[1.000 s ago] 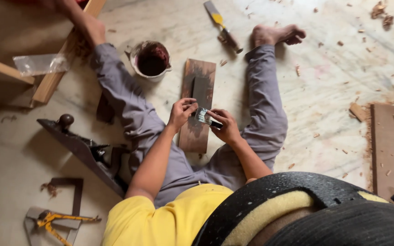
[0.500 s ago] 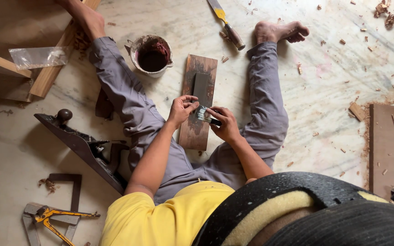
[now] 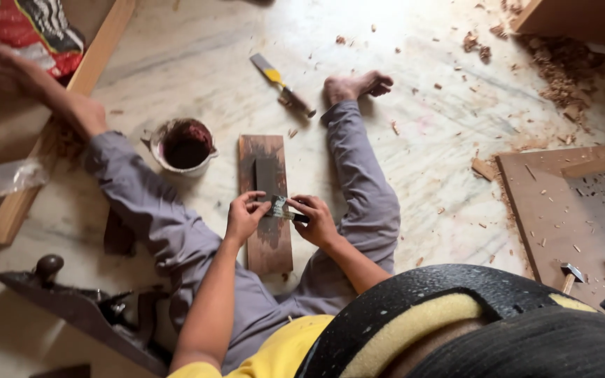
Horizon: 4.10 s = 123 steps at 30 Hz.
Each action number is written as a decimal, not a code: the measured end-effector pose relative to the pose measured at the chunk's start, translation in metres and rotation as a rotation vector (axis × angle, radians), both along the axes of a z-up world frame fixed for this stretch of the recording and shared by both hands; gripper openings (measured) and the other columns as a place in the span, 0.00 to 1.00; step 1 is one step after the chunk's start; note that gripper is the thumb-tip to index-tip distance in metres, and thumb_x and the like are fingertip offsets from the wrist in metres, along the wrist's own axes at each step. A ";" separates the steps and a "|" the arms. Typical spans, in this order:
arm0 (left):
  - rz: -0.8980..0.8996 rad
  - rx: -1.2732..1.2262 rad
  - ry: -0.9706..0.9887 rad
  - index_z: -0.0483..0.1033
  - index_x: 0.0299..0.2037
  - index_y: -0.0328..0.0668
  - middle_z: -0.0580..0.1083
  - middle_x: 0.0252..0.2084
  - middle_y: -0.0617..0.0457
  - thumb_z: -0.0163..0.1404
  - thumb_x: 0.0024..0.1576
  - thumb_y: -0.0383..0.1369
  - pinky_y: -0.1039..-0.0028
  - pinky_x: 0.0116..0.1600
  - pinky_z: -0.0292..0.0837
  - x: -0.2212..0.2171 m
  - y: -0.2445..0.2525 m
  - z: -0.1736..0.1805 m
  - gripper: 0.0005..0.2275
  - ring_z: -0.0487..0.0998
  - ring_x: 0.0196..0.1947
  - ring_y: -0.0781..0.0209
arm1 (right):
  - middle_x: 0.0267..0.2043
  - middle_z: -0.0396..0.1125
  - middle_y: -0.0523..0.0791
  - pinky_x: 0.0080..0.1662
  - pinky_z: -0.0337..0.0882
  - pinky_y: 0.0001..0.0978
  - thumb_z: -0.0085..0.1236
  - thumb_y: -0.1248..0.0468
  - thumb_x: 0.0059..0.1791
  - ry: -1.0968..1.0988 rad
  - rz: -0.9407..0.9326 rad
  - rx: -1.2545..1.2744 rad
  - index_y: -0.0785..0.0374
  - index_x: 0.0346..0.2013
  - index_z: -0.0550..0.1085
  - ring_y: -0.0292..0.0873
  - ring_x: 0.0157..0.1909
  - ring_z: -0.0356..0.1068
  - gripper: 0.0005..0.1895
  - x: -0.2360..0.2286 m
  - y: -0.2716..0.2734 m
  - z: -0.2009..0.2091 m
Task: Sharpening a small metal blade on a whetstone.
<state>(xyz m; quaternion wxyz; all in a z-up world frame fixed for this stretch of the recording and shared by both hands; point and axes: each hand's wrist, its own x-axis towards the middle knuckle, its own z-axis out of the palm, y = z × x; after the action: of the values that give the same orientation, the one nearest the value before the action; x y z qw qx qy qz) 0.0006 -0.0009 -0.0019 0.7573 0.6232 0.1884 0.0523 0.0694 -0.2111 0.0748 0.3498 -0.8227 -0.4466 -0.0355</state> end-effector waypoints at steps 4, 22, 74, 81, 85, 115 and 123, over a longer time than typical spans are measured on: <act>0.001 0.000 -0.011 0.75 0.53 0.34 0.81 0.34 0.52 0.59 0.56 0.29 0.81 0.40 0.75 -0.001 0.000 0.000 0.16 0.80 0.34 0.71 | 0.55 0.71 0.47 0.55 0.69 0.44 0.65 0.74 0.35 -0.006 -0.029 -0.032 0.56 0.58 0.76 0.51 0.55 0.70 0.35 0.001 -0.001 -0.002; 0.024 0.186 -0.103 0.73 0.59 0.35 0.81 0.38 0.54 0.65 0.51 0.30 0.78 0.39 0.73 -0.009 0.001 0.032 0.25 0.75 0.32 0.68 | 0.52 0.72 0.47 0.46 0.74 0.35 0.66 0.73 0.41 0.596 -0.138 0.111 0.63 0.59 0.76 0.44 0.44 0.72 0.30 0.014 -0.013 -0.056; -0.056 0.389 0.090 0.71 0.62 0.44 0.80 0.25 0.52 0.58 0.56 0.31 0.73 0.33 0.69 -0.006 0.000 0.024 0.22 0.74 0.23 0.65 | 0.40 0.76 0.46 0.41 0.73 0.30 0.58 0.70 0.51 0.711 -0.037 -0.123 0.54 0.68 0.71 0.33 0.37 0.68 0.29 0.011 -0.008 -0.021; -0.106 0.445 0.115 0.66 0.65 0.45 0.80 0.27 0.51 0.59 0.58 0.34 0.76 0.36 0.70 -0.007 0.002 0.037 0.25 0.77 0.25 0.66 | 0.39 0.71 0.48 0.44 0.72 0.38 0.76 0.54 0.40 0.281 0.042 -0.217 0.49 0.65 0.71 0.46 0.40 0.71 0.40 0.002 -0.002 0.014; -0.160 0.432 0.146 0.64 0.67 0.48 0.82 0.31 0.55 0.61 0.53 0.31 0.74 0.37 0.72 -0.010 0.002 0.051 0.30 0.78 0.26 0.64 | 0.38 0.68 0.47 0.44 0.73 0.39 0.78 0.55 0.35 0.343 -0.005 -0.309 0.45 0.65 0.71 0.48 0.39 0.71 0.44 0.002 -0.002 0.016; -0.048 0.557 0.117 0.68 0.64 0.43 0.78 0.20 0.50 0.59 0.53 0.43 0.69 0.33 0.73 -0.007 -0.003 0.035 0.28 0.80 0.21 0.59 | 0.38 0.69 0.45 0.41 0.73 0.41 0.72 0.65 0.36 0.077 0.040 -0.278 0.42 0.62 0.74 0.49 0.39 0.71 0.39 -0.002 -0.003 0.007; 0.036 0.553 0.150 0.71 0.63 0.44 0.80 0.26 0.47 0.50 0.61 0.36 0.64 0.40 0.76 -0.004 0.001 0.024 0.19 0.83 0.28 0.53 | 0.36 0.67 0.47 0.39 0.70 0.42 0.72 0.60 0.40 0.000 0.086 -0.246 0.47 0.61 0.75 0.49 0.35 0.68 0.34 0.001 0.003 0.008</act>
<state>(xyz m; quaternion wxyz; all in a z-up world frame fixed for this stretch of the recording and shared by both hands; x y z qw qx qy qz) -0.0037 0.0001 0.0217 0.5414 0.8047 0.2336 0.0689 0.0707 -0.2083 0.0824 0.2475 -0.8395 -0.4824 0.0348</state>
